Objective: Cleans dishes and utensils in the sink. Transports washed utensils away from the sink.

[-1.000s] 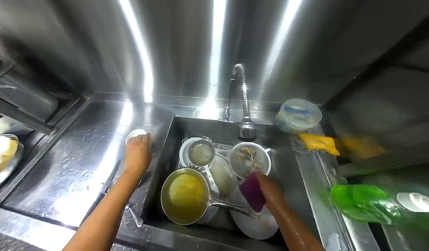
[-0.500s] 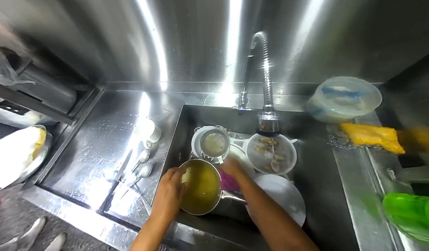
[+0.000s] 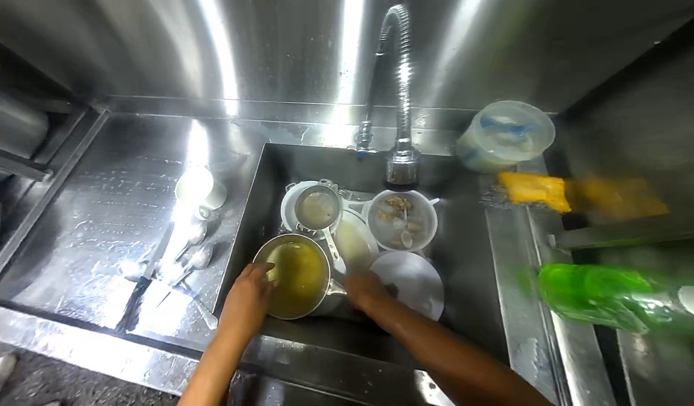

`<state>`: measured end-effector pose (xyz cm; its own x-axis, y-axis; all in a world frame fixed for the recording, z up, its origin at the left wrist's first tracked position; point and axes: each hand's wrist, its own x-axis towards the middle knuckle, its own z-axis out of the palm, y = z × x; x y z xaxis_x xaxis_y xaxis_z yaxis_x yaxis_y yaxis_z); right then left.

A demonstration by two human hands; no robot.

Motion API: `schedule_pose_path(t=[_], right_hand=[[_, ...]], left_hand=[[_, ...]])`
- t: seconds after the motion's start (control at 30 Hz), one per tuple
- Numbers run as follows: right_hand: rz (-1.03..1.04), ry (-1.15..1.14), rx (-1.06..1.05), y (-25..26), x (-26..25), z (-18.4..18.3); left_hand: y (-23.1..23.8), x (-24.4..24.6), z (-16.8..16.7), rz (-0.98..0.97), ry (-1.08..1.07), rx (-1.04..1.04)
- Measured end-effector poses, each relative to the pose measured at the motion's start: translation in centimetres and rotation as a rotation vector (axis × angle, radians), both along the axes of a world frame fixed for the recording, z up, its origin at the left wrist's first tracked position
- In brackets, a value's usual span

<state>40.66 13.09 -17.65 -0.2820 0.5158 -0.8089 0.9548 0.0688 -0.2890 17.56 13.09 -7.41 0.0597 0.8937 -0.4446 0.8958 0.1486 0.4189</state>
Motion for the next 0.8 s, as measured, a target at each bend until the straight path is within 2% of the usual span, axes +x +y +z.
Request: schedule_pose_path(t=[0.13,0.3,0.4,0.53,0.63,0.7,0.8], right_hand=[[-0.026,-0.002,0.042,-0.4,-0.4,1.6],[-0.076,-0.019,0.093,-1.4,3.5,4.0],[-0.162,-0.057,0.094,-2.8,5.9,5.3],[-0.335,-0.135,0.123,-3.8,8.0,7.9],[-0.449,-0.226,0.179,-4.2,9.5,9.1],[-0.491,-0.287,0.213,-4.1,10.6,9.3],[-0.535,-0.340,0.263,-3.8,12.0,9.0]], left_hand=[[-0.2,-0.5,0.8,0.006,-0.032,0.101],[-1.6,-3.0,1.8,0.068,-0.100,0.303],[-2.0,-4.3,1.8,0.104,-0.097,0.301],[-1.1,-4.4,1.5,0.111,-0.082,0.121],[1.3,-3.3,-0.4,0.019,-0.061,-0.067],[3.4,-2.4,-3.1,-0.075,0.033,-0.202],[6.1,-0.1,-6.4,-0.175,0.290,-0.449]])
